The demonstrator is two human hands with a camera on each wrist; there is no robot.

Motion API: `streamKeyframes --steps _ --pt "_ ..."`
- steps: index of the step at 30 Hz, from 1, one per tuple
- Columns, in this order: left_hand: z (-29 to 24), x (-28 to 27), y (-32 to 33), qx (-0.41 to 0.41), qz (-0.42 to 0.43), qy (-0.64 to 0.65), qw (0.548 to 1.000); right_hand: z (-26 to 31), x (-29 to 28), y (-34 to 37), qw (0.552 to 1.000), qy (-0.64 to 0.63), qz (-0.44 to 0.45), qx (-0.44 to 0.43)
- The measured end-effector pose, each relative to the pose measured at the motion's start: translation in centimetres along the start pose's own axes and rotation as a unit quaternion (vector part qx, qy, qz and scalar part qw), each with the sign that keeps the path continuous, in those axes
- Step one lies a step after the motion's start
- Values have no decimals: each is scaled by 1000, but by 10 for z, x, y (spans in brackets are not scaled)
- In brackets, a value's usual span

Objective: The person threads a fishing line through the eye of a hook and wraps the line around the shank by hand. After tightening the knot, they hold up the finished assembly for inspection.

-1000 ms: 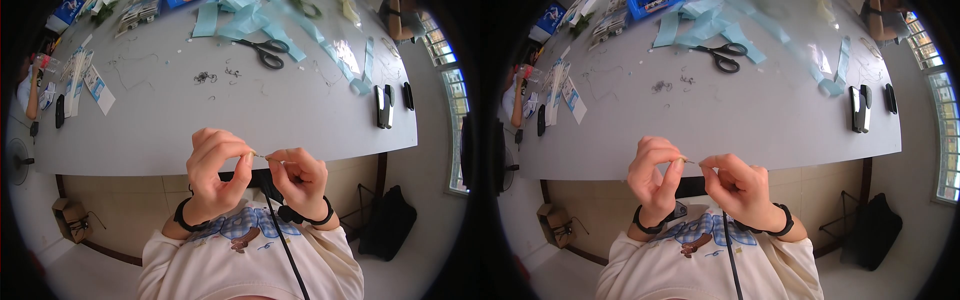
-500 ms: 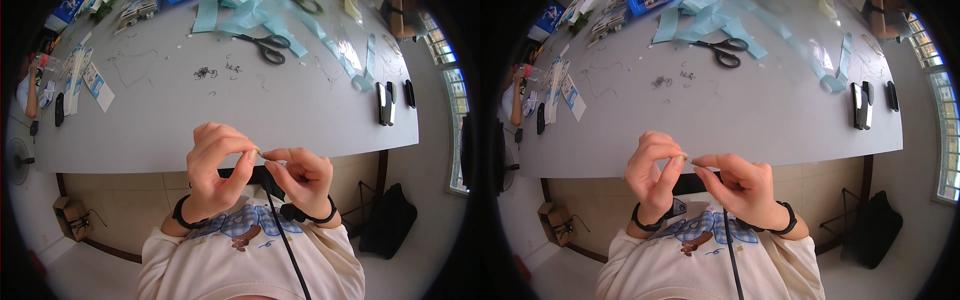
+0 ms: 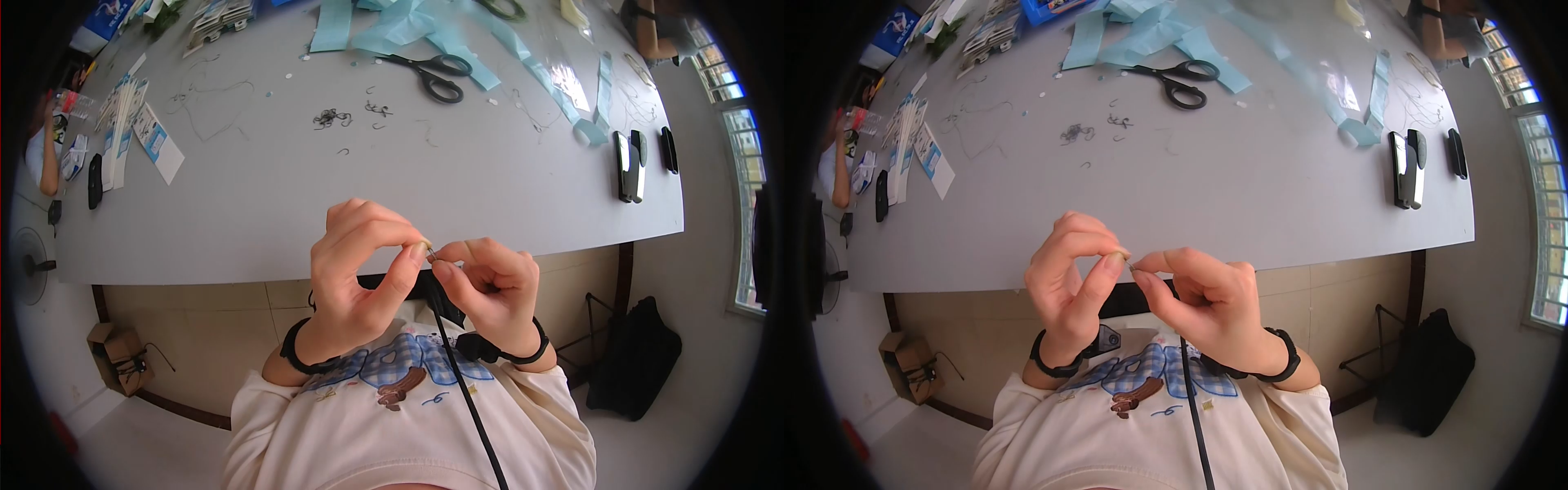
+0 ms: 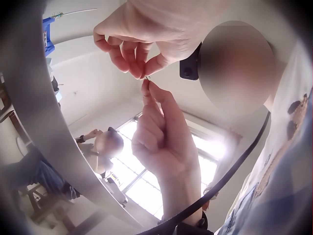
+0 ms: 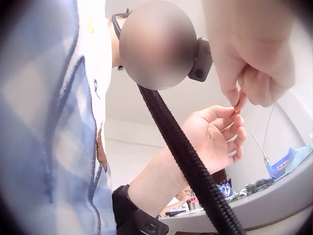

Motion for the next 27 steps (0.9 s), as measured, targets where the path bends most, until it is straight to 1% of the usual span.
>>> streamKeyframes --steps 1,3,5,7,10,13,15,16,18,19,21,23,27 --pt "0 0 1 0 1 1 1000 0 0 0 1000 -11 4 5" --pt "3 3 2 -20 28 7 999 0 -1 0 1000 -21 8 10" --pt "2 4 2 -23 20 16 999 -3 -1 1 997 -61 25 40" --pt "0 2 1 -27 12 24 999 -4 -2 1 996 -74 28 38" --pt "-2 1 -1 -39 24 62 997 -4 -3 1 995 -88 33 31" --pt "-1 0 3 -18 36 75 996 -3 -3 1 995 -90 33 28" --pt "-4 -2 4 -7 26 35 999 -2 -3 1 995 -91 31 30" --pt "-5 -2 3 -7 26 35 999 -1 -4 0 996 -80 32 26" --pt "-17 -6 1 83 -2 -61 995 1 -4 0 997 -69 33 22" --pt "-18 -6 1 83 -2 -60 995 2 -4 -1 998 -57 32 23" --pt "-24 -4 2 116 -6 -152 982 3 -4 0 998 -46 31 23" --pt "-24 -2 2 126 -5 -166 978 4 -4 -1 999 -16 27 8" --pt "-22 0 0 140 1 -187 972 4 -8 -2 1000 6 30 8"
Point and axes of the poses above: each hand's wrist, its own y-axis away from the middle knuckle, its own x-axis out of the palm, z = x × y, the point moved 6 cm from there along -y, towards the middle knuckle, and after that the axes turned 14 degrees about -y, right-handed, at the moved point
